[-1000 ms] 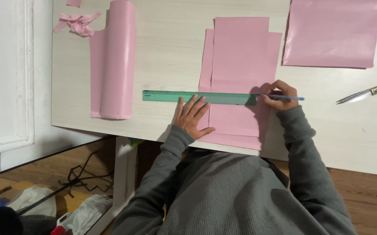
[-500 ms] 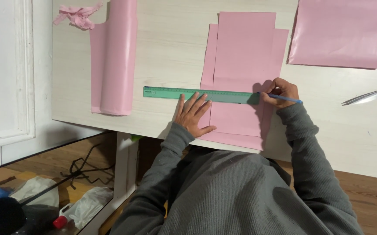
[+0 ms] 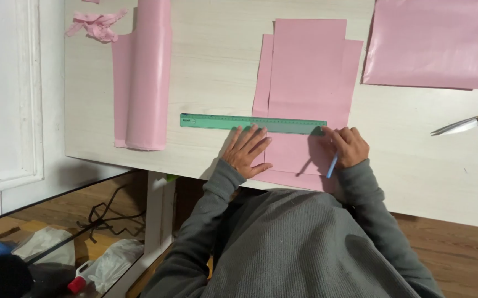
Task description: The person is measuring and cutting pieces of pink leather on a workshop table.
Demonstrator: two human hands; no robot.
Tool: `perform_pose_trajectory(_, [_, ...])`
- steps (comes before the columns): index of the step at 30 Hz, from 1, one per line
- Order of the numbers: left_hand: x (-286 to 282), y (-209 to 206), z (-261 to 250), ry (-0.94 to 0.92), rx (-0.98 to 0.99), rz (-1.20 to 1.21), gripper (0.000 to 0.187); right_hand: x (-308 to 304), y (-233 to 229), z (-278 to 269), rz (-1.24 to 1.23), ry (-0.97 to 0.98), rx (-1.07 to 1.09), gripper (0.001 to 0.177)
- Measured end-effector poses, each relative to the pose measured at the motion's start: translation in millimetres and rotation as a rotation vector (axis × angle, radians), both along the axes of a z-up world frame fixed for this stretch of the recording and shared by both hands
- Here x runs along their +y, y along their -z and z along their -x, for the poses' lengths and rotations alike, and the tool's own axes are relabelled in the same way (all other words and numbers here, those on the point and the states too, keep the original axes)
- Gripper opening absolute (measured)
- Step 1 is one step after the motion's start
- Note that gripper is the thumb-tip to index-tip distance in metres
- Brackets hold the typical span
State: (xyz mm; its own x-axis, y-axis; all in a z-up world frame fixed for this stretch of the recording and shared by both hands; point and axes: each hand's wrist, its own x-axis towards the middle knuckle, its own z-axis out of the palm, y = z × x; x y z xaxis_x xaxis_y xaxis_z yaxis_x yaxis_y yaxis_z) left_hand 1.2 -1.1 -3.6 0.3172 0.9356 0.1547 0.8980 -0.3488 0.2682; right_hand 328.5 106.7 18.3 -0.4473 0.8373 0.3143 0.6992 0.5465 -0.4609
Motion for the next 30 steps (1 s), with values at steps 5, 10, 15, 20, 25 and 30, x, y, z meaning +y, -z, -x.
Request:
perform_pose_trajectory(5, [-5,1,0,0.065,-0.012,-0.013,0.076,-4,-1,1,-0.065,0.006,-0.160,0.041])
perform_pose_trajectory(10, [2,-11,-1,0.064,-0.011,-0.030,0.075,5,-19,16,-0.091,-0.019,-0.289,0.051])
perform_pose_trajectory(15, [2,-12,-1,0.028,-0.037,-0.020,0.074,12,-5,-8,-0.044,0.015,-0.329,0.040])
perform_pose_trajectory(20, [4,-11,0,0.030,-0.037,0.005,0.072,19,4,-56,0.010,-0.005,-0.283,0.049])
perform_pose_trajectory(25, [4,-12,-2,0.051,-0.015,0.038,0.072,18,18,-68,0.029,0.038,-0.253,0.040])
perform_pose_trajectory(30, [6,-12,0,0.066,0.014,0.069,0.071,21,4,-38,-0.005,-0.002,-0.183,0.041])
